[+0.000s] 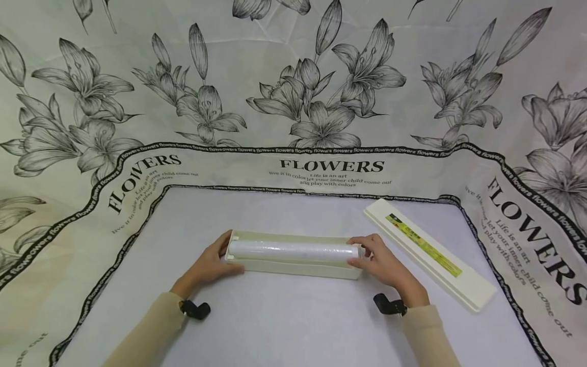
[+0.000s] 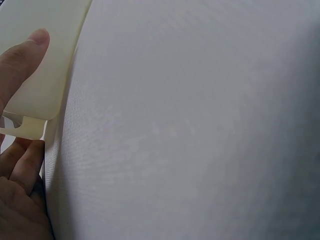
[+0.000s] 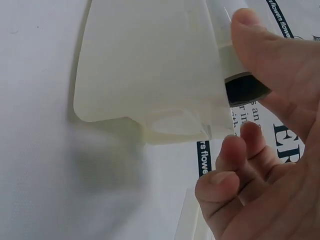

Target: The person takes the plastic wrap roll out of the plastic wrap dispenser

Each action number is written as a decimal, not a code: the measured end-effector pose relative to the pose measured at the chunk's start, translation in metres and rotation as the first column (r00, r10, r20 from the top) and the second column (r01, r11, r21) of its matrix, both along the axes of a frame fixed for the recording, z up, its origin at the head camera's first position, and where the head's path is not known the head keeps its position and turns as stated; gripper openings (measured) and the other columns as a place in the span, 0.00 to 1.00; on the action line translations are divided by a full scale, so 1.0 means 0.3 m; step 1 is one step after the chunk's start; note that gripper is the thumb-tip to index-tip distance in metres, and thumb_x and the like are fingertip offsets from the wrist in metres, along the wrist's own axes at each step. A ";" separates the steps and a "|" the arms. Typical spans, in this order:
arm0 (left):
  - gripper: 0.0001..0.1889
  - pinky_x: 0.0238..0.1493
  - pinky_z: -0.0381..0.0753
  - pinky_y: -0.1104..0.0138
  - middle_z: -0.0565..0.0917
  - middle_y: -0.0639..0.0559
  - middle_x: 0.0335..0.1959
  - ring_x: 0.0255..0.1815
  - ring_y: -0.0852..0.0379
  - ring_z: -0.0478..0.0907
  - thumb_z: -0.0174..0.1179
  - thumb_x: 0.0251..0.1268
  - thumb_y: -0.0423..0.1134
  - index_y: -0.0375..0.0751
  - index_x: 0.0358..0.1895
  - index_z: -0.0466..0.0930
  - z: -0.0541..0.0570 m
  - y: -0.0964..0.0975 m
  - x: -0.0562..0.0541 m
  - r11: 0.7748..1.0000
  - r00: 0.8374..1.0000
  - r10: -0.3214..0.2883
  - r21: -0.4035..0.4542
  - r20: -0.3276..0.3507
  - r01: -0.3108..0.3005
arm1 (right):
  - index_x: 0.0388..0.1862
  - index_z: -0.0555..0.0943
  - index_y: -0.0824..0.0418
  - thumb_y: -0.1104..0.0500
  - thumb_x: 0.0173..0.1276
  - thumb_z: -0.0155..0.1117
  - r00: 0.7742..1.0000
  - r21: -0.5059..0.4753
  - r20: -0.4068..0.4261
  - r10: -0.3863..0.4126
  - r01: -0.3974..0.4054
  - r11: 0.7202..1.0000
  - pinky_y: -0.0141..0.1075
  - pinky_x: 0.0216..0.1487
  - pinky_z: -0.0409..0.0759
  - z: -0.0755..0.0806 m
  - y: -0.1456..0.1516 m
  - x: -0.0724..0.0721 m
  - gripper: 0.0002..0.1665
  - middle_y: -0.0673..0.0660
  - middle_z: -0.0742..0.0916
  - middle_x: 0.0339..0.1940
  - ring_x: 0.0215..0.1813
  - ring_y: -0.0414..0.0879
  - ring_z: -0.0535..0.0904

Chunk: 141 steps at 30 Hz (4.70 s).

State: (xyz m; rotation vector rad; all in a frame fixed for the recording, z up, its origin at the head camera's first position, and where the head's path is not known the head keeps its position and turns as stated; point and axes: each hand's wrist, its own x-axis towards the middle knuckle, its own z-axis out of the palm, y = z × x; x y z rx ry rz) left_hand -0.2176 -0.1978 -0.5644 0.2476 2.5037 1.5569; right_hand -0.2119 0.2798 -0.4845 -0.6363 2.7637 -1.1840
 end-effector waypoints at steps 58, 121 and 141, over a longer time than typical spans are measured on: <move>0.64 0.78 0.65 0.48 0.67 0.51 0.80 0.78 0.47 0.68 0.85 0.42 0.54 0.56 0.83 0.53 0.002 0.007 0.000 1.000 1.000 0.017 0.003 0.002 -0.017 | 0.60 0.84 0.65 0.38 0.66 0.72 1.000 0.318 -0.023 0.010 -0.002 0.948 0.54 0.55 0.82 0.052 -0.138 0.018 0.37 0.65 0.86 0.60 0.56 0.57 0.84; 0.64 0.78 0.64 0.47 0.65 0.48 0.80 0.79 0.46 0.66 0.85 0.43 0.52 0.51 0.83 0.52 0.000 0.003 0.003 1.000 1.000 0.006 0.022 -0.002 -0.006 | 0.60 0.83 0.61 0.44 0.62 0.78 0.994 0.270 -0.111 -0.026 0.055 0.961 0.50 0.49 0.83 0.024 -0.082 0.058 0.33 0.61 0.88 0.57 0.52 0.54 0.84; 0.65 0.78 0.65 0.49 0.64 0.47 0.81 0.79 0.46 0.66 0.85 0.43 0.53 0.48 0.84 0.51 -0.004 0.002 -0.002 1.000 1.000 0.006 -0.005 -0.014 -0.006 | 0.66 0.78 0.57 0.41 0.66 0.74 0.958 0.125 -0.084 -0.275 0.284 0.951 0.45 0.46 0.77 0.021 0.059 0.138 0.36 0.63 0.86 0.59 0.50 0.53 0.78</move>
